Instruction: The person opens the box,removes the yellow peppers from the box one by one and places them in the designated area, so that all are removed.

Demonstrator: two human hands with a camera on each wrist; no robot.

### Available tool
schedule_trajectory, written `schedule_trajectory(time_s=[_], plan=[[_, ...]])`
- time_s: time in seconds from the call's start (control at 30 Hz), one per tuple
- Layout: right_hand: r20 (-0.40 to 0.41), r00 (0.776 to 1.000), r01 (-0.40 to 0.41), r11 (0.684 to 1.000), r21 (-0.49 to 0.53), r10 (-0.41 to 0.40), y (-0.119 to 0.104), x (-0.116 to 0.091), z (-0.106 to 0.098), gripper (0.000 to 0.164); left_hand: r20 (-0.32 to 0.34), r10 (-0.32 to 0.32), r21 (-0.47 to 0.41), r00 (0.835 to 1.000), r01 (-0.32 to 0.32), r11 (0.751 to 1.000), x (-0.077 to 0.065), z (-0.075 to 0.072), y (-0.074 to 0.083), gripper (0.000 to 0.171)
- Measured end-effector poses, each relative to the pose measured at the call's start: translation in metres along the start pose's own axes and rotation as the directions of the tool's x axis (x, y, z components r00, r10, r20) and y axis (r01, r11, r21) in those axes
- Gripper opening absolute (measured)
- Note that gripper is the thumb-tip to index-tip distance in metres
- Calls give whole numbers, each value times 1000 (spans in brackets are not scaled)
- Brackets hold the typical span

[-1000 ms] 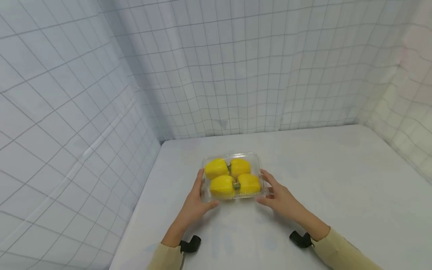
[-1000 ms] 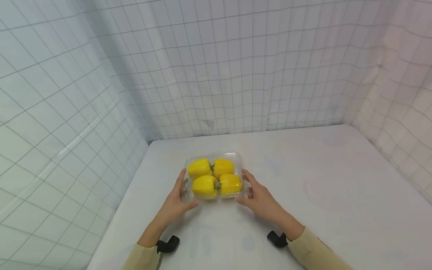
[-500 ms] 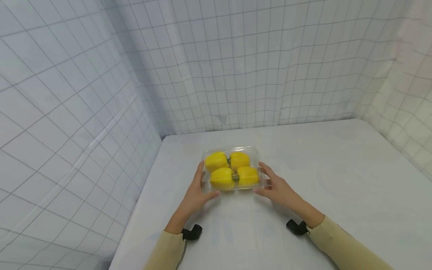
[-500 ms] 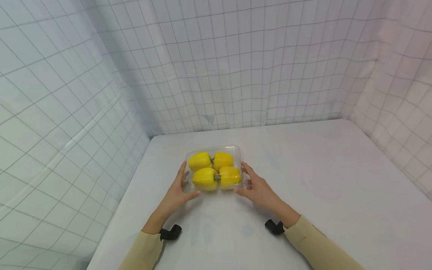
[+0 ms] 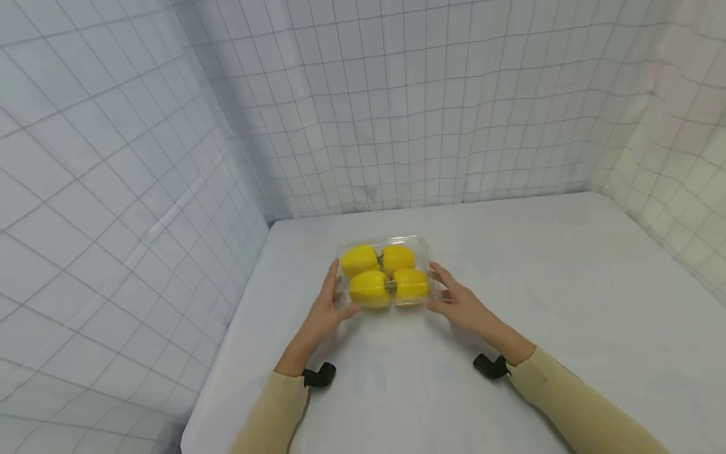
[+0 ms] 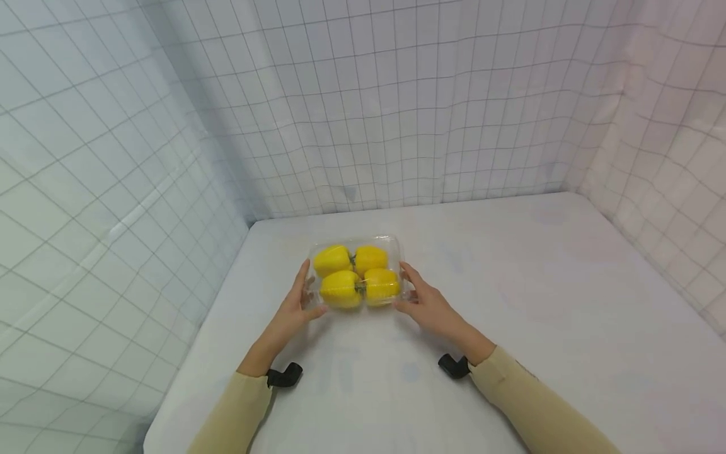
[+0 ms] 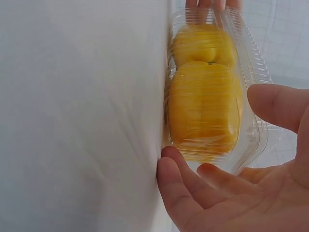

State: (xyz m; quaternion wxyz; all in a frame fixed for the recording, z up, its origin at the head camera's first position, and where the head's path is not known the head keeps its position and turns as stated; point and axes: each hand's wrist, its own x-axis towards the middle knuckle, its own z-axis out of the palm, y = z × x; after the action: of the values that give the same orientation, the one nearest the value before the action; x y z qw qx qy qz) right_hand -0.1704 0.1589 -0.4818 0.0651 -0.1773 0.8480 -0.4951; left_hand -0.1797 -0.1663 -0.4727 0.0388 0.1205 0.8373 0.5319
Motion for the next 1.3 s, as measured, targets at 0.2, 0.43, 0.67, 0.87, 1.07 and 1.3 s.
schedule_trajectory(time_s=[0.2,0.43,0.67,0.87,1.07,1.3], plan=[[17,999,-43,998,48,42,-2,2,-1,79,56,39,-77,998,-35,996,1,-3,-1,98],[32,996,-90,988,126,86,-6,1,-9,64,99,104,-132,990,-91,987,6,-7,-2,88],[84,995,-64,993,103,56,-4,-1,-8,67,86,97,-156,992,-82,984,1,-10,-1,83],[70,997,-51,995,86,45,-7,-5,-6,66,104,146,-154,984,-129,980,-1,-13,-5,81],[53,996,-68,997,46,65,-5,-6,-9,62,77,177,-195,981,-159,968,-5,-20,-8,59],[36,991,-131,989,62,129,-5,-6,-9,68,53,172,-90,984,-167,982,-9,-10,0,61]])
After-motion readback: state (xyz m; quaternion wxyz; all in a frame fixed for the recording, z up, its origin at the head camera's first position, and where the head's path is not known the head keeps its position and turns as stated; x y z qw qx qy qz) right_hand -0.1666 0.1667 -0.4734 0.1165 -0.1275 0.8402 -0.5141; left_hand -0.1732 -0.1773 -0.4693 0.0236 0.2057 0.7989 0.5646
